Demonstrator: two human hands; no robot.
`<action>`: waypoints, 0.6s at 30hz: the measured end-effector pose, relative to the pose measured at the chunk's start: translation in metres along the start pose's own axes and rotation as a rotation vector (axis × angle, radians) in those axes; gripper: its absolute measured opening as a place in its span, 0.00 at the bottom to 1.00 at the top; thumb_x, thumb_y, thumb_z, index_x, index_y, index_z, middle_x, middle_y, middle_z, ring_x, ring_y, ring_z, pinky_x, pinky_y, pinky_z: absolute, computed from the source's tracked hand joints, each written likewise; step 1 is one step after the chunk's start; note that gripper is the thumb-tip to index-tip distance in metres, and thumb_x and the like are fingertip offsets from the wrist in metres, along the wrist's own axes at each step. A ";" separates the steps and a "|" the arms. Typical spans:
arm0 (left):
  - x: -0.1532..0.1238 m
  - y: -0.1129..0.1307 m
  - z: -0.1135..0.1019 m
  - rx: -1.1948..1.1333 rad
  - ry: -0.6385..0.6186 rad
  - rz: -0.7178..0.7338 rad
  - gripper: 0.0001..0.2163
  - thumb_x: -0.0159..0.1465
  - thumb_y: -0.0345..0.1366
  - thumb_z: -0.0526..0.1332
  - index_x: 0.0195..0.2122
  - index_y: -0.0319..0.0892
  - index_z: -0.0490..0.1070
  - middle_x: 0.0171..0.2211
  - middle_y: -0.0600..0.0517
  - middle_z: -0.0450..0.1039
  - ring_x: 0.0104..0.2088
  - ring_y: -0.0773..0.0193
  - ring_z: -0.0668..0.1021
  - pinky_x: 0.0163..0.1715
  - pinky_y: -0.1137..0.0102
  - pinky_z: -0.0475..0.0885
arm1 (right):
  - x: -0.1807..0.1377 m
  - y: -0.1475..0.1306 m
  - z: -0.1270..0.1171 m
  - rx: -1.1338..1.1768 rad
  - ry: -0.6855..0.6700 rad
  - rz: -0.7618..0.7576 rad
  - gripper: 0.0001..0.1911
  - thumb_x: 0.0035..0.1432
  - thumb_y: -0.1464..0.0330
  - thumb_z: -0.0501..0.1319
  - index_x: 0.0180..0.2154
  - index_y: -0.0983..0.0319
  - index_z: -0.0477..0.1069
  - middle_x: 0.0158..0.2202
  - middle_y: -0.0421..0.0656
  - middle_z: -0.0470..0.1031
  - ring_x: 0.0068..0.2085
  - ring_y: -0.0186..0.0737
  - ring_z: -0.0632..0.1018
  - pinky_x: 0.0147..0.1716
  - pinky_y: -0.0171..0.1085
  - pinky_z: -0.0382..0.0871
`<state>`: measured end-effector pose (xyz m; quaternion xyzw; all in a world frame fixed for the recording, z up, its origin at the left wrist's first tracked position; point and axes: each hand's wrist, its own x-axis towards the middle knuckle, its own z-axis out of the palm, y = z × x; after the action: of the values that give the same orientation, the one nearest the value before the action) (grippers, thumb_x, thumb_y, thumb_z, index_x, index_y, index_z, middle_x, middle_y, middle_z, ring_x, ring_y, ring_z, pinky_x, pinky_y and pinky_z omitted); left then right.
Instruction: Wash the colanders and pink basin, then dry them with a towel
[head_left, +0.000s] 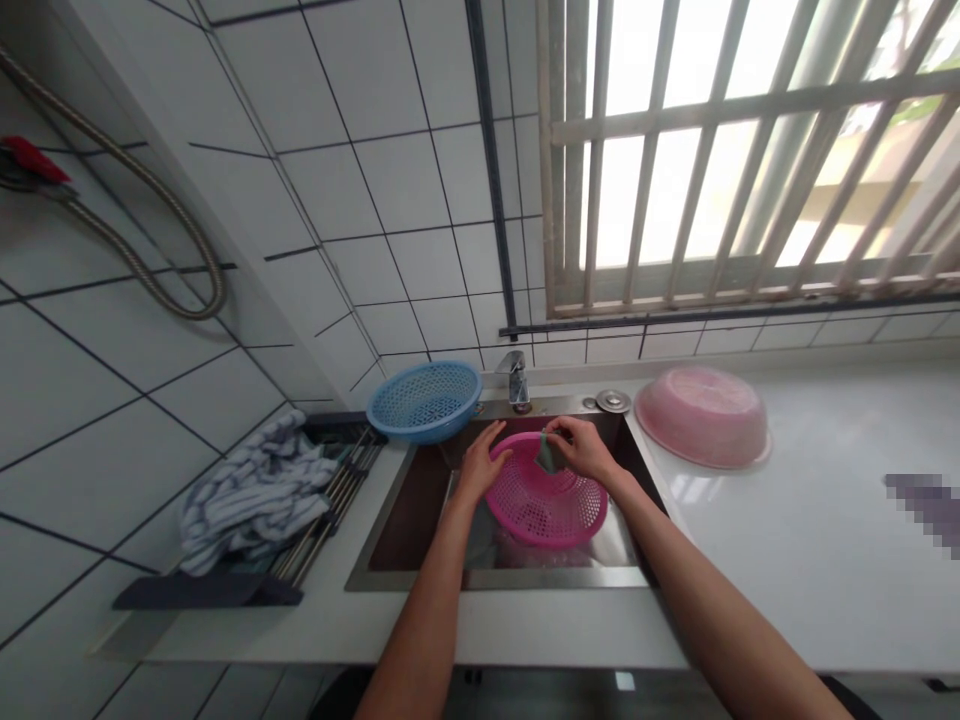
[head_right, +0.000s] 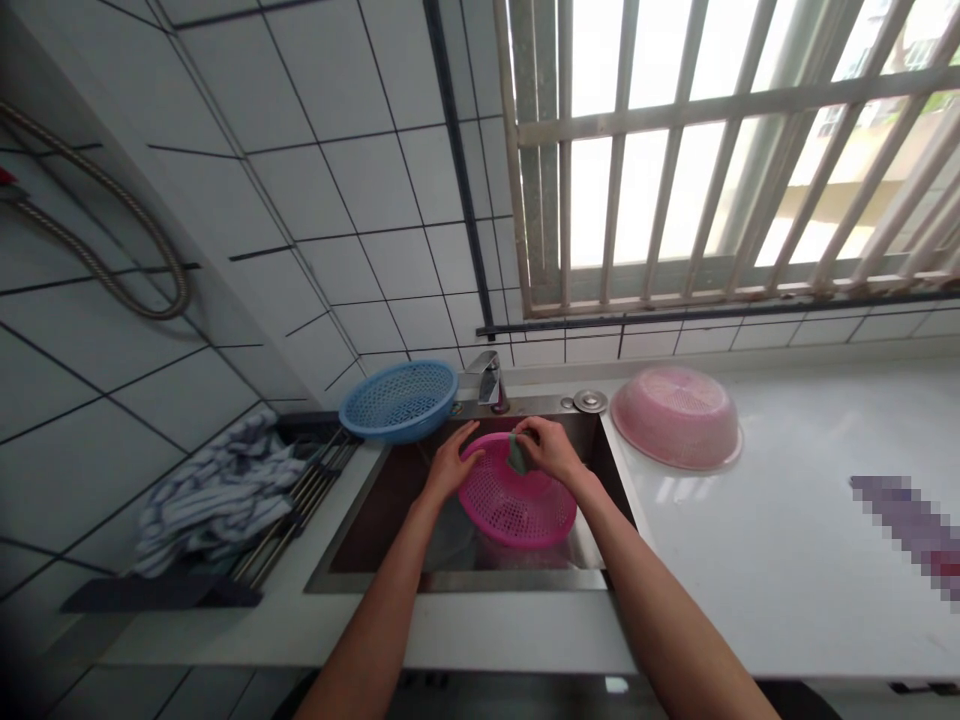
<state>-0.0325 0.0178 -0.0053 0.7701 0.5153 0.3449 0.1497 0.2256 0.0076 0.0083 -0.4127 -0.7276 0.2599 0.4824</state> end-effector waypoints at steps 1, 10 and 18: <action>0.000 0.001 0.001 -0.001 -0.023 0.024 0.27 0.66 0.38 0.64 0.67 0.47 0.68 0.70 0.48 0.65 0.70 0.58 0.67 0.70 0.59 0.60 | 0.000 -0.003 0.001 -0.004 -0.023 -0.008 0.08 0.63 0.66 0.62 0.39 0.60 0.80 0.38 0.44 0.83 0.37 0.41 0.80 0.41 0.37 0.72; -0.002 0.008 0.005 -0.020 -0.119 0.012 0.20 0.70 0.29 0.53 0.59 0.48 0.77 0.59 0.51 0.77 0.61 0.61 0.77 0.65 0.62 0.68 | 0.000 -0.002 0.001 -0.028 -0.108 -0.006 0.08 0.63 0.67 0.64 0.40 0.59 0.82 0.38 0.44 0.84 0.38 0.43 0.81 0.40 0.38 0.72; -0.003 0.018 0.012 0.006 -0.197 0.059 0.18 0.70 0.29 0.55 0.56 0.50 0.79 0.56 0.52 0.80 0.58 0.60 0.80 0.62 0.65 0.71 | -0.003 -0.006 0.017 -0.061 -0.155 -0.080 0.08 0.63 0.69 0.65 0.42 0.57 0.83 0.41 0.45 0.84 0.41 0.44 0.82 0.43 0.38 0.73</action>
<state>-0.0122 0.0094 -0.0047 0.8158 0.4760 0.2701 0.1870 0.2081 0.0021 0.0049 -0.3766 -0.7862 0.2490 0.4220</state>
